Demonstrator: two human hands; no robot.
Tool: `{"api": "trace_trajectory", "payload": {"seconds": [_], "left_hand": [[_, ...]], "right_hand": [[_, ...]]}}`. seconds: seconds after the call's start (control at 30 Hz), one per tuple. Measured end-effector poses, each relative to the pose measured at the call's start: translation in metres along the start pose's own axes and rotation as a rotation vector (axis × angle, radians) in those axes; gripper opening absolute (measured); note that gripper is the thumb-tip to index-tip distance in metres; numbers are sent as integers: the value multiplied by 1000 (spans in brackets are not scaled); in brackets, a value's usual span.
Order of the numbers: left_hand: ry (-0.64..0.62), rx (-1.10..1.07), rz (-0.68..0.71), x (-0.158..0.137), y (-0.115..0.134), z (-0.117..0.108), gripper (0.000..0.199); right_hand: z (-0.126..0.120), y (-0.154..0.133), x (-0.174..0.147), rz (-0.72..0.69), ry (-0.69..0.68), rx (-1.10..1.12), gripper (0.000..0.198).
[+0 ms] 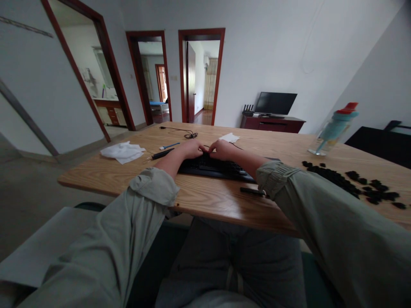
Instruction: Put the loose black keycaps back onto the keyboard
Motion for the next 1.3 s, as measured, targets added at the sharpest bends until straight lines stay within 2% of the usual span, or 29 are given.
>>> {"api": "trace_trajectory", "payload": {"seconds": [0.2, 0.43, 0.6, 0.8, 1.03, 1.2, 1.3], "left_hand": [[-6, 145, -6, 1, 7, -1, 40], [-12, 184, -10, 2, 7, 2, 39], [39, 80, -70, 1, -9, 1, 44], [84, -8, -168, -6, -27, -7, 44], [84, -48, -143, -6, -23, -7, 43], [89, -39, -144, -6, -25, -7, 41], [79, -42, -145, -5, -26, -6, 42]], "right_hand": [[4, 4, 0, -6, -1, -13, 35], [11, 13, 2, 32, -7, -16, 37], [10, 15, 4, 1, 0, 119, 36], [13, 24, 10, 43, 33, 246, 29], [13, 22, 11, -12, 53, 215, 26], [12, 18, 8, -47, 106, 273, 27], [14, 18, 8, -45, 85, 245, 28]]}}
Point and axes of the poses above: each hand's wrist, its own x-axis towards the middle knuckle, its own z-axis out of the palm, y = z × x, the point moved 8 cm from there along x, towards the middle knuckle
